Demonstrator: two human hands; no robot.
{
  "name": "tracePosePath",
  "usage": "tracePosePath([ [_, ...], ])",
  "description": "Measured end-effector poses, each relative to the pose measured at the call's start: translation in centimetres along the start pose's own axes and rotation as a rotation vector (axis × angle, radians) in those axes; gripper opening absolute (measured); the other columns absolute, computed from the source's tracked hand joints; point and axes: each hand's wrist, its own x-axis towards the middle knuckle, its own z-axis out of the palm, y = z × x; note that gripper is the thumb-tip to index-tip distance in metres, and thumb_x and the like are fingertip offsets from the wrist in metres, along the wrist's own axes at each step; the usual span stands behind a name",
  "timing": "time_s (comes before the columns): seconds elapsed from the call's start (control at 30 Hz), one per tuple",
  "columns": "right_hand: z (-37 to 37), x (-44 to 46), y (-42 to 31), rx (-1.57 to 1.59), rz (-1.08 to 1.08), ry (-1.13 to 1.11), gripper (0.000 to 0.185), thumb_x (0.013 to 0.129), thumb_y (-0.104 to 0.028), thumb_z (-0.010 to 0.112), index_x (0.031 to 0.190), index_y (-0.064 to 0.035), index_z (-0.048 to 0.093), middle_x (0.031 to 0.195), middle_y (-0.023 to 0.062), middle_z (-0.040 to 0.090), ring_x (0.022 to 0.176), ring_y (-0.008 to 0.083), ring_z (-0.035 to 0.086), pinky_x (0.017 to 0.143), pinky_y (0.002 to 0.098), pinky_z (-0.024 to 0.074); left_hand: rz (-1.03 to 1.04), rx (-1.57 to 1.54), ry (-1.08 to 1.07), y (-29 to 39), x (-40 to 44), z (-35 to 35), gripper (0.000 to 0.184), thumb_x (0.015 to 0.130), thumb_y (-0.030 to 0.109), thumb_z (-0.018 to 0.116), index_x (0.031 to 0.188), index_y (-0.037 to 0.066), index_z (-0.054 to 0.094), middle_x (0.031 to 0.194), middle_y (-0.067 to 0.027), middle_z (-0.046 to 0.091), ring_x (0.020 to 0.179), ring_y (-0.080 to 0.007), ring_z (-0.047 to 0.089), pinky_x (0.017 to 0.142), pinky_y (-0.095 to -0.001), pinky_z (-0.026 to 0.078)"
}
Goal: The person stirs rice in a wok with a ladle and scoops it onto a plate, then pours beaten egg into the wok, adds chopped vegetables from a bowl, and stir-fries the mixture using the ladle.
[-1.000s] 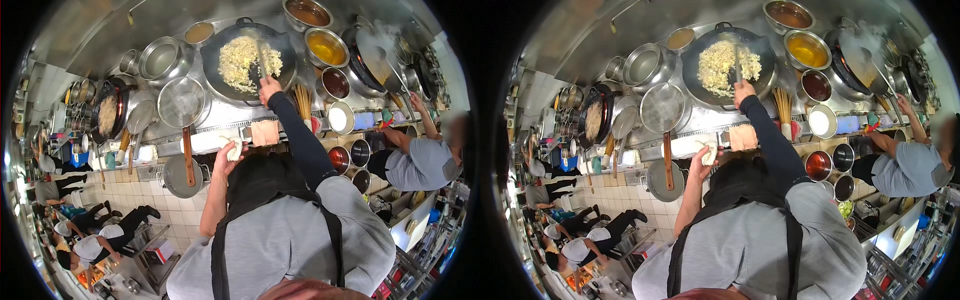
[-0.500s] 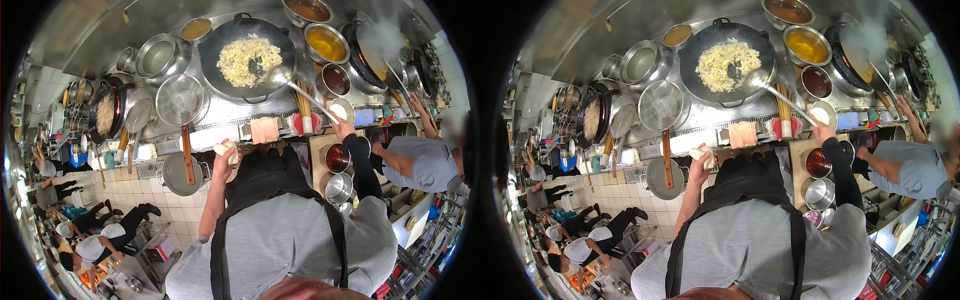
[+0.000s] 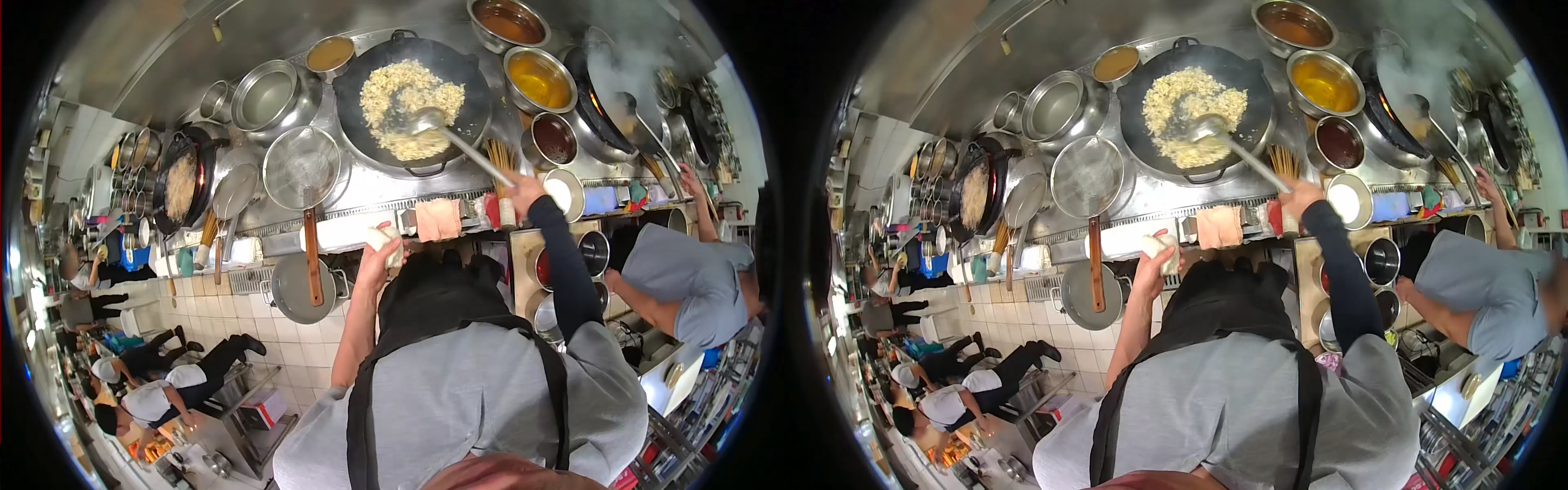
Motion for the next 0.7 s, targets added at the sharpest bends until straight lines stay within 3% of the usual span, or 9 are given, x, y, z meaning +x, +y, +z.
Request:
tracePosePath([
  [0.1,0.0,5.5,0.4,0.056,-0.086,0.275,0.050,0.091,-0.027,0.064,0.138,-0.0111,0.059,0.111,0.0276,0.069,0.102,0.0414,0.068,0.092,0.0459,0.0532,-0.032,-0.037,0.031,-1.0,-1.0,-0.5,0.053,0.096,0.011,0.068,0.143,0.010,0.042,0.103,-0.0154,0.069,0.081,-0.0244,0.070,0.067,-0.0358,0.059],
  [0.23,6.4,9.7,-8.3,0.302,0.028,0.219,0.050,0.092,-0.027,0.064,0.138,-0.0096,0.058,0.113,0.0269,0.069,0.107,0.0428,0.065,0.094,0.0443,0.0515,-0.141,0.039,-0.011,-2.6,0.1,1.3,0.053,0.095,0.010,0.069,0.141,0.011,0.043,0.100,-0.0129,0.068,0.079,-0.0233,0.070,0.064,-0.0350,0.059],
  [0.33,6.6,6.7,-6.1,0.488,-0.213,0.136,0.049,0.093,-0.023,0.064,0.140,-0.0090,0.057,0.115,0.0266,0.068,0.109,0.0419,0.065,0.096,0.0421,0.0510,-0.157,0.137,-0.087,-2.3,0.5,2.2,0.054,0.095,0.011,0.070,0.142,0.012,0.043,0.097,-0.0116,0.067,0.078,-0.0225,0.070,0.062,-0.0344,0.058],
  [0.37,8.2,5.9,-3.3,0.471,-0.314,0.245,0.050,0.093,-0.023,0.064,0.140,-0.0070,0.057,0.117,0.0248,0.069,0.110,0.0406,0.065,0.097,0.0414,0.0509,-0.148,0.125,-0.072,-2.0,0.5,2.3,0.054,0.095,0.011,0.070,0.142,0.012,0.042,0.097,-0.0115,0.067,0.078,-0.0225,0.070,0.062,-0.0343,0.058],
  [0.5,5.5,-2.8,-3.9,0.339,0.250,0.260,0.049,0.095,-0.021,0.065,0.141,-0.0048,0.056,0.124,0.0242,0.068,0.114,0.0371,0.067,0.098,0.0389,0.0516,-0.110,0.043,0.002,-2.2,0.6,0.5,0.055,0.095,0.011,0.069,0.143,0.011,0.042,0.098,-0.0125,0.068,0.077,-0.0229,0.070,0.061,-0.0347,0.059],
  [0.6,5.8,-3.1,3.8,0.275,-0.180,0.503,0.049,0.096,-0.019,0.064,0.142,-0.0054,0.055,0.120,0.0235,0.070,0.107,0.0365,0.069,0.094,0.0387,0.0533,-0.130,0.045,0.029,-2.2,0.6,-0.7,0.055,0.095,0.011,0.069,0.143,0.011,0.042,0.097,-0.0130,0.068,0.078,-0.0230,0.070,0.063,-0.0346,0.058],
  [0.63,2.0,-5.9,2.7,0.508,-0.075,0.311,0.050,0.097,-0.019,0.064,0.145,-0.0064,0.054,0.123,0.0238,0.069,0.110,0.0333,0.069,0.097,0.0388,0.0516,-0.135,0.065,0.028,-1.8,0.4,-0.8,0.055,0.095,0.011,0.069,0.142,0.011,0.042,0.097,-0.0129,0.067,0.078,-0.0231,0.070,0.063,-0.0346,0.058],
  [0.67,-3.6,-8.9,0.7,0.244,-0.127,0.218,0.052,0.098,-0.016,0.063,0.147,-0.0055,0.051,0.126,0.0234,0.068,0.113,0.0293,0.068,0.096,0.0371,0.0514,-0.138,0.084,0.026,-1.4,0.4,-0.8,0.055,0.095,0.011,0.069,0.142,0.012,0.041,0.096,-0.0128,0.067,0.079,-0.0231,0.070,0.064,-0.0346,0.058],
  [0.7,-6.9,-10.8,2.0,0.228,-0.043,0.054,0.051,0.099,-0.014,0.061,0.148,-0.0048,0.050,0.118,0.0202,0.071,0.101,0.0243,0.070,0.090,0.0354,0.0533,-0.138,0.088,0.033,-1.2,0.4,-1.0,0.054,0.095,0.011,0.069,0.142,0.012,0.041,0.096,-0.0127,0.067,0.079,-0.0231,0.070,0.065,-0.0347,0.057],
])
